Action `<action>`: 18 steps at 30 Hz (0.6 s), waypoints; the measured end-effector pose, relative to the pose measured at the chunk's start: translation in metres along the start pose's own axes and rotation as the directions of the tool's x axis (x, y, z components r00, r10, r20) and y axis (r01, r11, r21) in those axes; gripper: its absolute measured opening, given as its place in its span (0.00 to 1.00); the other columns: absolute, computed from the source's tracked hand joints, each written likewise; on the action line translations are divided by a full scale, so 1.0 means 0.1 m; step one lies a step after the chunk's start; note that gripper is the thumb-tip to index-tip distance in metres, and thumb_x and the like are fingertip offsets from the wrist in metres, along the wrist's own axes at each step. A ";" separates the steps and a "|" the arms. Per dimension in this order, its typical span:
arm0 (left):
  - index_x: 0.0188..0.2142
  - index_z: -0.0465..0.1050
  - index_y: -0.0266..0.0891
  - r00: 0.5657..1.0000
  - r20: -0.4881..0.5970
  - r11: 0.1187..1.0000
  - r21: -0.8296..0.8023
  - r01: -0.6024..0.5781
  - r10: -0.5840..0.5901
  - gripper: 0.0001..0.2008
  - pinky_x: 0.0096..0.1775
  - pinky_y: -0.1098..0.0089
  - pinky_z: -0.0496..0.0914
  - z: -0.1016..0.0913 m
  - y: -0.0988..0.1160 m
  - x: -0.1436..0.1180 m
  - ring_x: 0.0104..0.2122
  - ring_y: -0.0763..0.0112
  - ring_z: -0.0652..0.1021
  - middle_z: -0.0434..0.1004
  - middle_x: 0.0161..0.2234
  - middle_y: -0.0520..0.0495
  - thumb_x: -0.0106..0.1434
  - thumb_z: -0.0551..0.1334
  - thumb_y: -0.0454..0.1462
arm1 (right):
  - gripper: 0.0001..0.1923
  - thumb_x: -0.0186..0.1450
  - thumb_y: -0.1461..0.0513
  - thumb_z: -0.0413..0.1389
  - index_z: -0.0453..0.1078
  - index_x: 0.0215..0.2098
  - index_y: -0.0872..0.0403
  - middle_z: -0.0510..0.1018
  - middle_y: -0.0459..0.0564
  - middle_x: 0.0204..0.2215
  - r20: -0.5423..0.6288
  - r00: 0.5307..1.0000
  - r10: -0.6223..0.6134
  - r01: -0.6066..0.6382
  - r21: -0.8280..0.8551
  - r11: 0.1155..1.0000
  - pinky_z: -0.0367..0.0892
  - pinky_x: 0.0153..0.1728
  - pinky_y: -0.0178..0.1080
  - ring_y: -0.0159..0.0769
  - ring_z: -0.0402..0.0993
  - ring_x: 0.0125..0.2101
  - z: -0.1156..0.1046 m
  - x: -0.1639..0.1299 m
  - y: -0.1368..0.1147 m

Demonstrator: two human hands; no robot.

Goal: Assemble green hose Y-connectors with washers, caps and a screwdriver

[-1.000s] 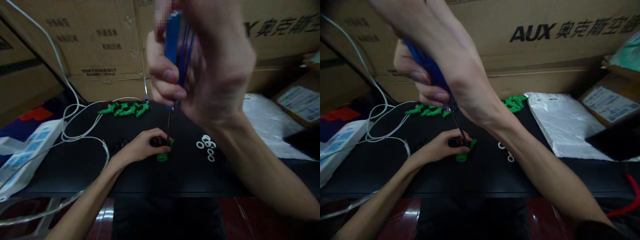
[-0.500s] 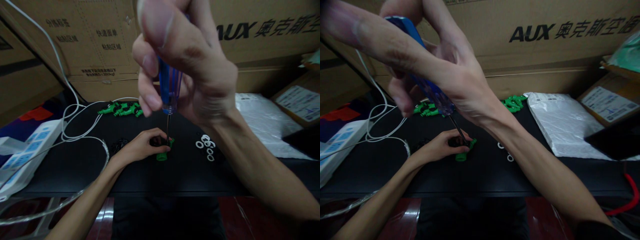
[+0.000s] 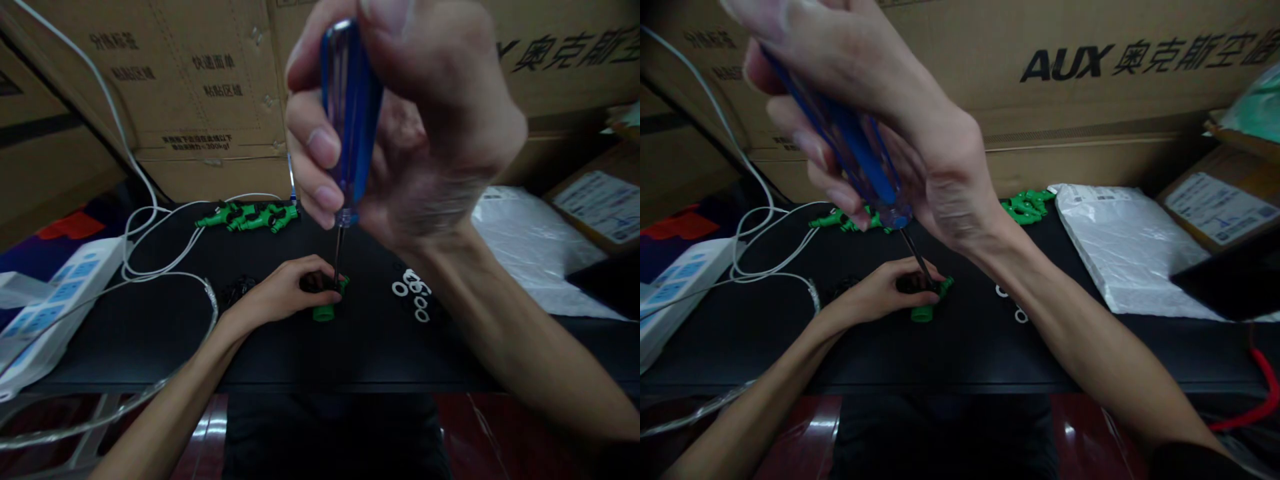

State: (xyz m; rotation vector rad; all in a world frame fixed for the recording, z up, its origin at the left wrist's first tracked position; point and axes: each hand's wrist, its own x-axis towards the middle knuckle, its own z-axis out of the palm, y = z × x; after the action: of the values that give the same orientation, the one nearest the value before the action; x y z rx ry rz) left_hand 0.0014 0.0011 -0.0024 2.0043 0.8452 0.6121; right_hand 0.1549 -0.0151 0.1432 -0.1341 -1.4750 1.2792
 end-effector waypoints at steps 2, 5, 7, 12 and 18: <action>0.45 0.79 0.39 1.000 0.001 1.000 0.001 -0.001 0.001 0.14 0.41 0.69 0.70 0.00 0.01 0.00 0.38 0.69 0.77 0.79 0.43 0.48 0.62 0.71 0.43 | 0.21 0.76 0.47 0.35 0.54 0.33 0.50 0.58 0.36 0.21 -0.048 0.998 -0.028 0.030 0.028 0.999 0.57 0.15 0.30 0.26 0.57 0.18 0.04 0.00 0.04; 0.45 0.79 0.39 1.000 0.005 1.000 -0.003 0.001 -0.001 0.14 0.42 0.69 0.70 0.00 0.02 0.00 0.38 0.69 0.77 0.79 0.43 0.48 0.62 0.71 0.42 | 0.22 0.75 0.44 0.40 0.50 0.31 0.49 0.58 0.36 0.21 -0.060 0.998 -0.037 0.040 0.043 0.998 0.53 0.12 0.28 0.24 0.56 0.18 0.05 0.00 0.05; 0.45 0.79 0.39 1.000 0.008 1.000 -0.012 0.003 -0.003 0.14 0.41 0.70 0.70 0.00 0.03 0.00 0.37 0.70 0.76 0.79 0.42 0.49 0.62 0.71 0.41 | 0.22 0.72 0.42 0.46 0.50 0.32 0.49 0.56 0.35 0.21 -0.049 0.998 0.028 -0.029 -0.006 1.000 0.46 0.12 0.30 0.24 0.47 0.16 0.03 -0.02 0.03; 0.44 0.79 0.39 1.000 0.009 1.000 -0.010 -0.006 0.007 0.13 0.41 0.69 0.70 -0.01 0.04 0.00 0.37 0.70 0.76 0.78 0.41 0.49 0.62 0.71 0.41 | 0.20 0.74 0.44 0.39 0.55 0.36 0.49 0.55 0.35 0.20 0.140 0.982 0.128 -0.113 -0.111 0.987 0.49 0.15 0.31 0.26 0.45 0.16 -0.09 -0.03 -0.05; 0.47 0.78 0.40 1.000 0.005 1.000 -0.009 0.020 -0.020 0.16 0.40 0.69 0.71 -0.01 0.03 0.01 0.36 0.69 0.76 0.79 0.40 0.49 0.61 0.72 0.42 | 0.20 0.72 0.47 0.35 0.54 0.31 0.49 0.63 0.37 0.23 0.105 0.991 0.088 -0.091 0.026 0.996 0.58 0.15 0.29 0.22 0.54 0.15 -0.15 0.03 -0.07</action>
State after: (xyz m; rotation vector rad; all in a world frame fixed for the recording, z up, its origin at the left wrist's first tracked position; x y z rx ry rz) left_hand 0.0019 0.0014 0.0006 1.9860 0.8571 0.5987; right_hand 0.1690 -0.0071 0.1472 -0.1160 -1.5511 1.3985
